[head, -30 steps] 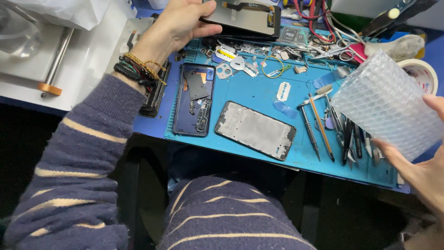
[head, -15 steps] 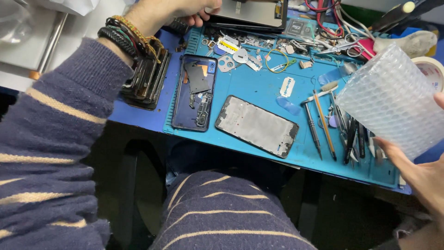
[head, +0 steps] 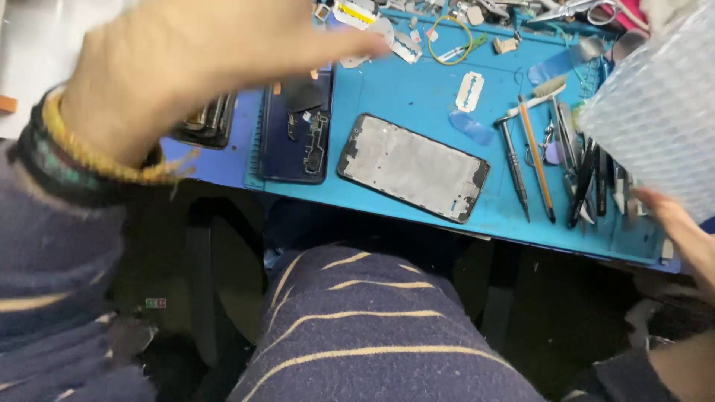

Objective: The person scrapes old adhesive residue from the metal midframe of a disassembled smartphone, holding the frame steady on bubble wrap while working a blade around its edges. They set the frame down, reposition it, and continue scraping along the perimeter with a small hand tool.

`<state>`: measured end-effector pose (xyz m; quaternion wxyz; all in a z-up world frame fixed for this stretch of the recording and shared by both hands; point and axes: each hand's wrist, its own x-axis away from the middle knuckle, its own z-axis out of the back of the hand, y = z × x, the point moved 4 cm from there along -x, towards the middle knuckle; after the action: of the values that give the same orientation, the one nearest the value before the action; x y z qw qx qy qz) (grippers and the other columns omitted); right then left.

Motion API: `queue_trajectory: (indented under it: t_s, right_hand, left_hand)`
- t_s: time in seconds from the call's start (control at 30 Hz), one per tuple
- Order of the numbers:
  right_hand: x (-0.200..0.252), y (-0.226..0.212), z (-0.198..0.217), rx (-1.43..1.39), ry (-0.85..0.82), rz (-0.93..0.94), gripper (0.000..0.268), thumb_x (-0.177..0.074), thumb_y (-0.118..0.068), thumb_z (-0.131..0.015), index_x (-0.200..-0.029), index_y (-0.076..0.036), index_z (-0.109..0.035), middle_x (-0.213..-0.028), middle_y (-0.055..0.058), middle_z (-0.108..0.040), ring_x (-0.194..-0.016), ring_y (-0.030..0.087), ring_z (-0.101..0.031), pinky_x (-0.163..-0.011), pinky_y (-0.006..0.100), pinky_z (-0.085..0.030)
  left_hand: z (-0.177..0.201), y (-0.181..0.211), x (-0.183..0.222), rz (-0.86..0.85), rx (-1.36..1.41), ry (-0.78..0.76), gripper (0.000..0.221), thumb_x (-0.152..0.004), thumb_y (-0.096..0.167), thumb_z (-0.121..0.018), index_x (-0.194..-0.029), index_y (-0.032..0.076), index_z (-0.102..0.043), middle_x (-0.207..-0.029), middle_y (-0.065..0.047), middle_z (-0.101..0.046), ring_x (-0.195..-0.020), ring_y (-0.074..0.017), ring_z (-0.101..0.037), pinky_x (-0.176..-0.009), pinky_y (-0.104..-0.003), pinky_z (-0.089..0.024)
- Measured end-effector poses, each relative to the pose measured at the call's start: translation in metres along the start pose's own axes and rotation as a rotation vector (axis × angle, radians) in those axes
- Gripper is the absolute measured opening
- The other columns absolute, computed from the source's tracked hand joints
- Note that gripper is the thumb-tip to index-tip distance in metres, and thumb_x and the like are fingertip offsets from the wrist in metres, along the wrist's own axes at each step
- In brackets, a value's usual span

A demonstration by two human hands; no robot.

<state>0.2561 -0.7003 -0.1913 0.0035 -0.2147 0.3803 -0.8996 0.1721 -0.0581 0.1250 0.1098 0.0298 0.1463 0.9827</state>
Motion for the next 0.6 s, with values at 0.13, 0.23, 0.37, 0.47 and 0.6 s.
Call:
queue_trajectory:
  t_s: [0.13, 0.23, 0.37, 0.47, 0.6]
  right_hand:
    - [0.000, 0.024, 0.013, 0.101, 0.059, -0.082, 0.060, -0.111, -0.044, -0.033, -0.154, -0.004, -0.042, -0.156, 0.016, -0.045, -0.147, 0.026, -0.038, -0.120, 0.046, -0.029]
    - [0.008, 0.029, 0.016, 0.124, 0.060, -0.039, 0.062, -0.111, -0.046, -0.033, -0.155, -0.004, -0.041, -0.157, 0.017, -0.044, -0.151, 0.029, -0.035, -0.123, 0.048, -0.026]
    - [0.008, 0.033, 0.016, 0.132, 0.069, -0.087, 0.061, -0.109, -0.045, -0.035, -0.153, -0.005, -0.044, -0.154, 0.017, -0.047, -0.148, 0.030, -0.039, -0.122, 0.050, -0.028]
    - [-0.005, 0.073, 0.028, 0.141, 0.034, -0.045, 0.061, -0.109, -0.046, -0.036, -0.153, -0.004, -0.047, -0.148, 0.019, -0.052, -0.144, 0.032, -0.044, -0.121, 0.051, -0.032]
    - [-0.003, 0.077, 0.032, 0.148, -0.001, 0.064, 0.064, -0.110, -0.047, -0.037, -0.152, 0.000, -0.047, -0.146, 0.021, -0.054, -0.142, 0.035, -0.047, -0.118, 0.052, -0.035]
  left_hand:
    - [-0.046, 0.041, 0.031, -0.733, -0.097, 0.316, 0.058, -0.085, 0.048, -0.083, -0.117, 0.001, -0.069, -0.105, -0.015, -0.069, -0.102, -0.0323, -0.066, -0.087, -0.045, -0.055]
    - [-0.090, 0.034, 0.035, -0.570, -0.230, 0.059, 0.088, -0.075, 0.050, -0.083, -0.141, -0.001, -0.055, -0.121, -0.015, -0.062, -0.124, -0.0349, -0.054, -0.097, -0.052, -0.043]
    - [-0.104, 0.021, 0.031, -0.650, -0.166, 0.226, 0.094, -0.077, 0.046, -0.084, -0.151, 0.003, -0.043, -0.133, -0.014, -0.060, -0.134, -0.0329, -0.051, -0.116, -0.056, -0.032]
    - [-0.104, 0.017, 0.026, -0.645, -0.106, 0.242, 0.100, -0.078, 0.046, -0.085, -0.155, 0.004, -0.038, -0.128, -0.013, -0.061, -0.130, -0.0302, -0.054, -0.122, -0.061, -0.022]
    - [-0.104, 0.013, 0.017, -0.537, -0.001, 0.043, 0.108, -0.078, 0.043, -0.091, -0.159, 0.003, -0.032, -0.107, -0.010, -0.062, -0.113, -0.0292, -0.061, -0.129, -0.067, -0.010]
